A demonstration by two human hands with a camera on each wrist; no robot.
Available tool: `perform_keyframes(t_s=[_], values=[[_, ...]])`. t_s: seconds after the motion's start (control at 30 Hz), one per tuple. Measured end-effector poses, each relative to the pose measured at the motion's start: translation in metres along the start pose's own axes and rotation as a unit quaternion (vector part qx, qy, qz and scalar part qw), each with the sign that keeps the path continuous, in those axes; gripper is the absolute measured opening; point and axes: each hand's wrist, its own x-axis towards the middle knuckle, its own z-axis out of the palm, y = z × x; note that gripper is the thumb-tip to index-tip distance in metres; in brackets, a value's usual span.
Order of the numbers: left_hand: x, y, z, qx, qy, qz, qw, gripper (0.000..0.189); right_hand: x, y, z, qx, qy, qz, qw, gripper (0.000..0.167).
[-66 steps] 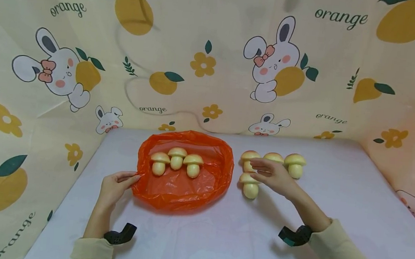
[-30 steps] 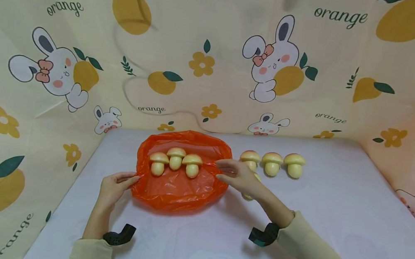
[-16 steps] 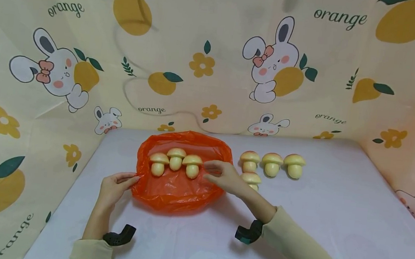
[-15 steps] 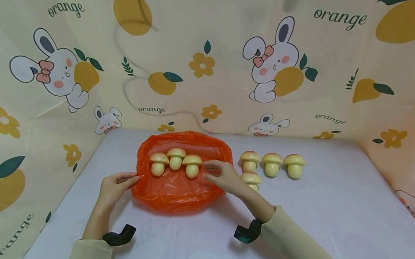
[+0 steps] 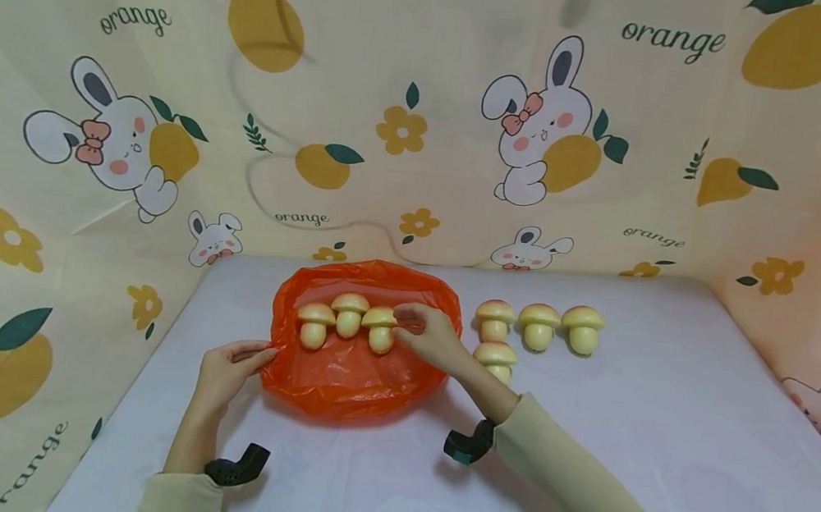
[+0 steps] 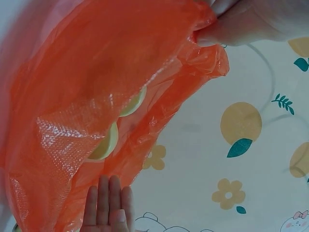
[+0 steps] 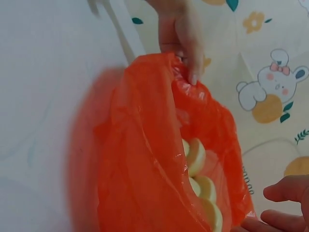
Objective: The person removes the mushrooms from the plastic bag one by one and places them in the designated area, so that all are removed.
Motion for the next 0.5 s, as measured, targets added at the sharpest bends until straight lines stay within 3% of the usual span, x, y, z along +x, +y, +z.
perform_keyframes(t_s=[0.5], values=[[-0.002, 0.002, 0.002, 0.021, 0.005, -0.002, 0.9998, 0.044, 0.018, 0.013, 0.011, -0.039, 0.024, -0.005, 0.9989, 0.039]])
